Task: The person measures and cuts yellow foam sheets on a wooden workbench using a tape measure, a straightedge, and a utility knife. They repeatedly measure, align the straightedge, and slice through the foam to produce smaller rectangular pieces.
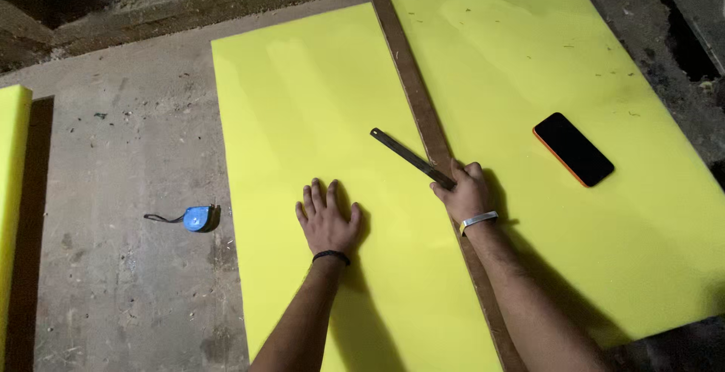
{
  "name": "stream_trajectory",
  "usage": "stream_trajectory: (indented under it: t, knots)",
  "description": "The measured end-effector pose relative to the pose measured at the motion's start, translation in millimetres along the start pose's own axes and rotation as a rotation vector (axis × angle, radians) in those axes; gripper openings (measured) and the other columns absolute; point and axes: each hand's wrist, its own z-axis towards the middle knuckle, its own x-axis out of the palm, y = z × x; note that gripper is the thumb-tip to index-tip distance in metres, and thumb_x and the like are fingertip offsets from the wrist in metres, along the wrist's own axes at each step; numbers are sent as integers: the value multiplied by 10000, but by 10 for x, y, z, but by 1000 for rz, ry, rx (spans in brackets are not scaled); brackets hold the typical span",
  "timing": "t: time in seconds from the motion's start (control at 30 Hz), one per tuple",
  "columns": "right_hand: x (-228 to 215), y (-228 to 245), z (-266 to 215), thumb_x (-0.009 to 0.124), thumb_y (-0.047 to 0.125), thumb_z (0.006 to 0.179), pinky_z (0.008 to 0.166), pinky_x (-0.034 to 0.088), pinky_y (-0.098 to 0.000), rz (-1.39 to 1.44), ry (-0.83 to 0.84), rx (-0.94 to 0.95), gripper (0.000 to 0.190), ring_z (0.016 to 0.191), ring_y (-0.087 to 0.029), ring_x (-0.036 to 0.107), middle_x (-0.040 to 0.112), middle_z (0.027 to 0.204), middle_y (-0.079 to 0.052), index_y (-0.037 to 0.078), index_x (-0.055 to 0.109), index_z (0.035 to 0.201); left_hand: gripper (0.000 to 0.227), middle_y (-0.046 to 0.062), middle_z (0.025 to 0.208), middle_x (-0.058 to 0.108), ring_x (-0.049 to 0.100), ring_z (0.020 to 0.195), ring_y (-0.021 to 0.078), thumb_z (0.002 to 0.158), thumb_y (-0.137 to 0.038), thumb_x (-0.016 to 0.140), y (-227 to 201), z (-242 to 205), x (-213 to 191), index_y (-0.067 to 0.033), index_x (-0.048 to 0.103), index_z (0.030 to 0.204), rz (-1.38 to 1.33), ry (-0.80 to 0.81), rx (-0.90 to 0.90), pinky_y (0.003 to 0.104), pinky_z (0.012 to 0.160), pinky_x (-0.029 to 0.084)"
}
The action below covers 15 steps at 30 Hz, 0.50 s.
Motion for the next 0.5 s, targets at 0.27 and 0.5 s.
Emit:
stream_trajectory:
  t: [0.27, 0.5]
  knots:
    - [-10, 27, 78, 902, 357, 722, 783, 561, -389, -15, 52, 13, 833, 909, -284, 591, 550, 1026, -162, -44, 601, 1388, 725, 172, 1637, 281, 179, 1543, 339, 865, -526, 560, -2, -1, 17, -178, 465, 1495, -7, -6, 2, 559, 1230, 93]
    - [39, 28, 150, 906, 385, 730, 866, 557, -397, 9, 25, -12, 830, 990, -302, 611, 568, 1110, -181, -48, 616, 1377, 734, 165, 1646, 273, 182, 1545, 334, 863, -528, 552, 31, 4, 64, -178, 459, 1501, -21, -18, 4, 553, 1237, 88]
